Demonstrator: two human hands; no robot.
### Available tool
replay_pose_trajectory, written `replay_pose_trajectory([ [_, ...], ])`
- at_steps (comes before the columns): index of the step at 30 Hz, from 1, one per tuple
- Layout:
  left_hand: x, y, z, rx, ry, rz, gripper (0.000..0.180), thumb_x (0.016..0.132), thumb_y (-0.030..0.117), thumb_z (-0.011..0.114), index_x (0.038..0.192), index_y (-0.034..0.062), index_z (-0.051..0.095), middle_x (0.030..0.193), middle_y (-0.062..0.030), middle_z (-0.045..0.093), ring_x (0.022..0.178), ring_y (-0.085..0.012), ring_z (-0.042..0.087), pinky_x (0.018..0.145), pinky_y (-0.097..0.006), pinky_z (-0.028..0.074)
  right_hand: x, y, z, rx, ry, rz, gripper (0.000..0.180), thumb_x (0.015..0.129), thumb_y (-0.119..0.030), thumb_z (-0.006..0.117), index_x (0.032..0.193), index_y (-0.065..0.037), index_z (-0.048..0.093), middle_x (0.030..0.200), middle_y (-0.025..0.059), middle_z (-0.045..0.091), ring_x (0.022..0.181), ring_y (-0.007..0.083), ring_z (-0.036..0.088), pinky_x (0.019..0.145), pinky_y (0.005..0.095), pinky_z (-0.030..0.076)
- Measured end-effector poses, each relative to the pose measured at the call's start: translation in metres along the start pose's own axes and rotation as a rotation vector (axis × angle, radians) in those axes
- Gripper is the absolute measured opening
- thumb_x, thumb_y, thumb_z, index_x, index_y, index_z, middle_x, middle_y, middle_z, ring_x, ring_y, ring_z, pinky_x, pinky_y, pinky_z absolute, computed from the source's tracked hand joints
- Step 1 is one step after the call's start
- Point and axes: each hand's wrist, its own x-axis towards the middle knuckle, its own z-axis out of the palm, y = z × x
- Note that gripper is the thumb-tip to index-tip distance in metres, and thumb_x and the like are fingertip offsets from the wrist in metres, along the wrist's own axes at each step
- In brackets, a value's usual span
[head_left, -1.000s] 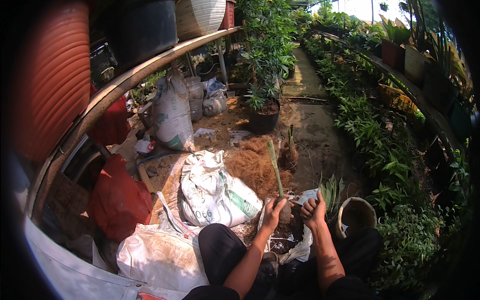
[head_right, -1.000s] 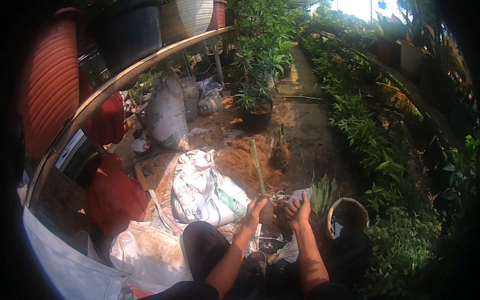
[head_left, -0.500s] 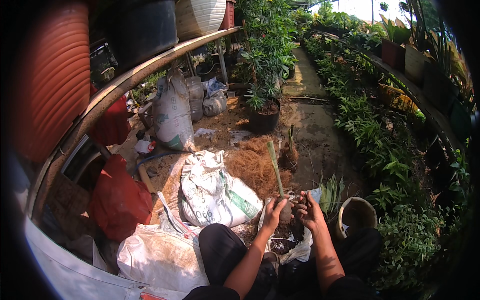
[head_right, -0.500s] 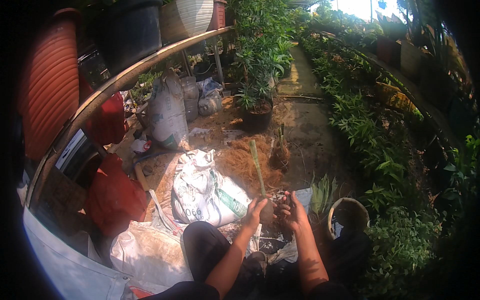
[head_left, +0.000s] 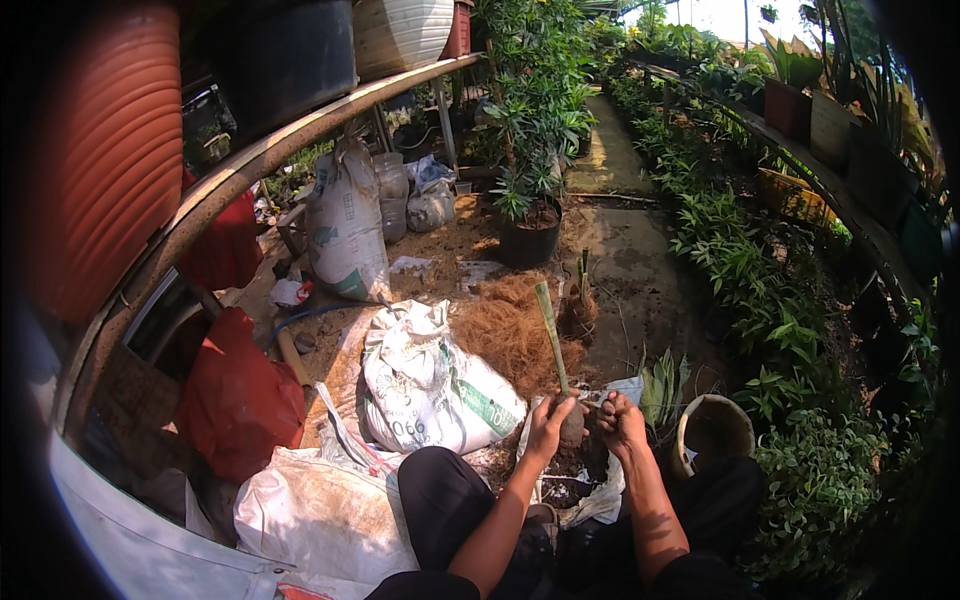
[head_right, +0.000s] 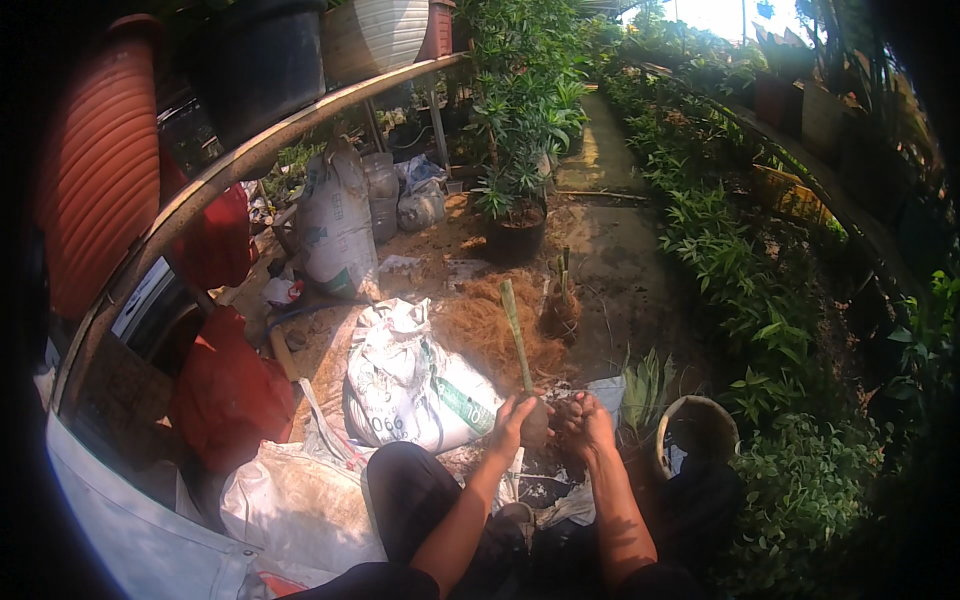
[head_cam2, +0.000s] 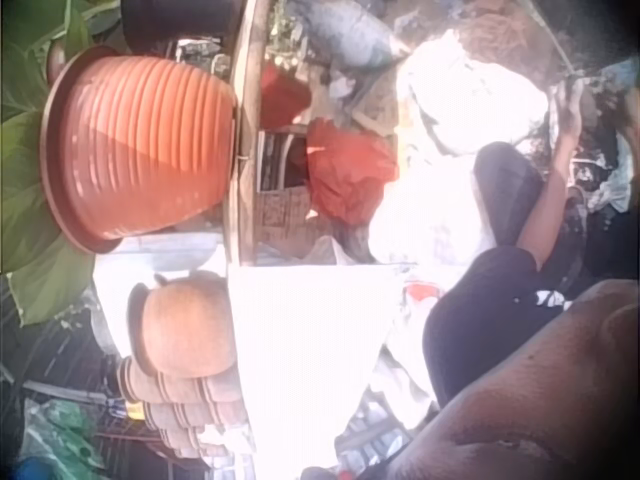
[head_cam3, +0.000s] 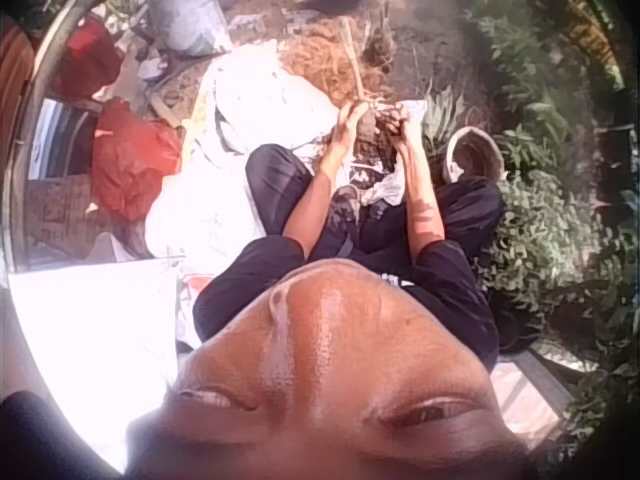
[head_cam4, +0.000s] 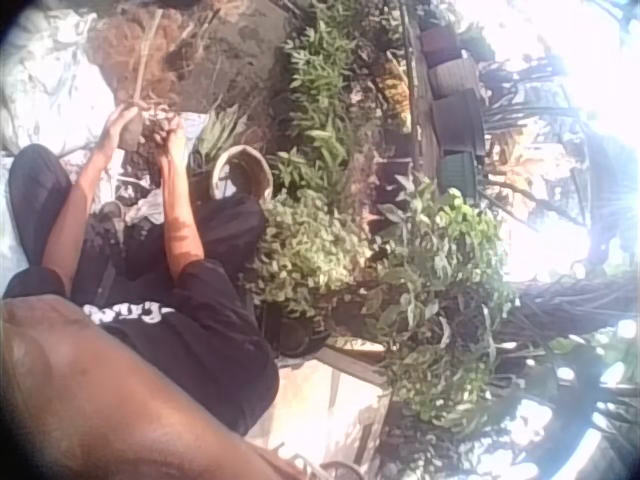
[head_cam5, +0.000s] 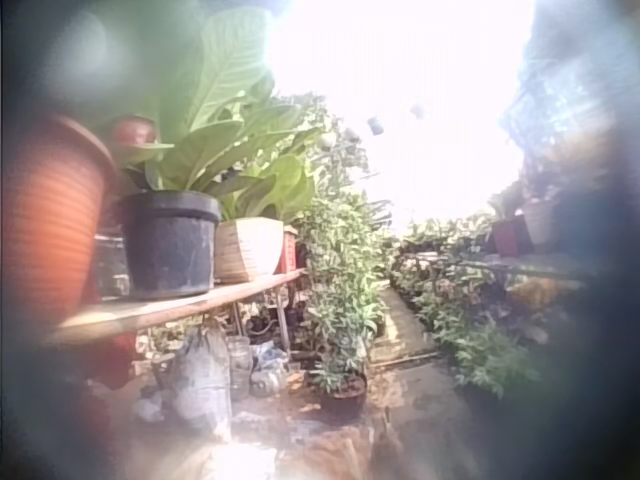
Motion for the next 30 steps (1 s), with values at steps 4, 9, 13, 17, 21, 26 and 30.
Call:
replay_pose_trajectory([
  [4, -0.001, 0.000, -0.003, -0.005, 0.005, 0.009, 0.035, 0.094, 0.028, 0.059, 0.116, 0.0011, 0.057, 0.090, -0.0108, 0.065, 0.075, -0.0163, 0.064, 0.063, -0.033, 0.059, -0.017, -0.010, 0.044, 0.076, 0.168, -0.023, 0.014, 0.100, -0.025, 0.051, 0.098, -0.011, 0.052, 0.074, -0.0003, 0.051, 0.060, 0.0111, 0.045, 0.054, 0.0249, 0.039],
  [9, 0.000, -0.003, -0.003, -0.015, 0.006, 0.019, 0.034, 0.094, 0.028, 0.059, 0.115, 0.0016, 0.058, 0.090, -0.0109, 0.066, 0.075, -0.0167, 0.065, 0.062, -0.033, 0.058, -0.017, -0.014, 0.049, 0.134, 0.169, -0.012, 0.024, 0.098, -0.034, 0.055, 0.093, -0.011, 0.058, 0.086, 0.0011, 0.060, 0.071, 0.0125, 0.052, 0.063, 0.0252, 0.043],
  [13, 0.002, -0.005, -0.003, -0.016, 0.002, 0.023, 0.034, 0.094, 0.028, 0.058, 0.116, 0.0021, 0.057, 0.090, -0.0109, 0.066, 0.073, -0.0167, 0.065, 0.062, -0.033, 0.058, -0.009, -0.005, 0.030, 0.151, 0.104, 0.018, 0.025, 0.098, -0.035, 0.055, 0.095, -0.010, 0.057, 0.084, 0.0007, 0.057, 0.069, 0.0120, 0.049, 0.062, 0.0251, 0.042],
  [17, 0.000, -0.003, -0.002, -0.020, 0.003, 0.015, 0.034, 0.094, 0.028, 0.058, 0.116, 0.0023, 0.057, 0.090, -0.0110, 0.066, 0.072, -0.0166, 0.065, 0.062, -0.032, 0.058, -0.002, 0.003, 0.020, 0.193, 0.046, -0.003, 0.019, 0.101, -0.027, 0.051, 0.100, -0.008, 0.051, 0.081, 0.0009, 0.051, 0.066, 0.0102, 0.044, 0.056, 0.0229, 0.037],
  [21, 0.001, -0.006, -0.003, -0.019, 0.002, 0.011, 0.033, 0.094, 0.027, 0.059, 0.116, 0.0020, 0.057, 0.090, -0.0109, 0.066, 0.072, -0.0163, 0.065, 0.062, -0.032, 0.058, 0.000, 0.006, 0.003, 0.003, 0.106, -0.039, 0.015, 0.101, -0.022, 0.049, 0.104, -0.008, 0.048, 0.078, -0.0014, 0.046, 0.064, 0.0082, 0.040, 0.054, 0.0220, 0.034],
  [26, 0.002, -0.007, -0.004, -0.031, 0.011, 0.010, 0.034, 0.094, 0.027, 0.059, 0.116, 0.0014, 0.057, 0.090, -0.0107, 0.066, 0.071, -0.0164, 0.065, 0.062, -0.032, 0.058, -0.008, -0.001, 0.029, 0.074, 0.134, -0.040, 0.021, 0.099, -0.027, 0.055, 0.108, -0.009, 0.050, 0.071, -0.0031, 0.045, 0.060, 0.0092, 0.041, 0.057, 0.0248, 0.039],
  [30, 0.001, -0.005, -0.005, -0.019, 0.023, 0.012, 0.035, 0.093, 0.028, 0.060, 0.116, 0.0012, 0.057, 0.090, -0.0108, 0.066, 0.072, -0.0166, 0.065, 0.062, -0.032, 0.058, -0.020, -0.010, 0.058, 0.018, 0.122, -0.029, 0.027, 0.096, -0.029, 0.061, 0.110, -0.009, 0.051, 0.072, -0.0027, 0.047, 0.061, 0.0108, 0.044, 0.063, 0.0301, 0.045],
])
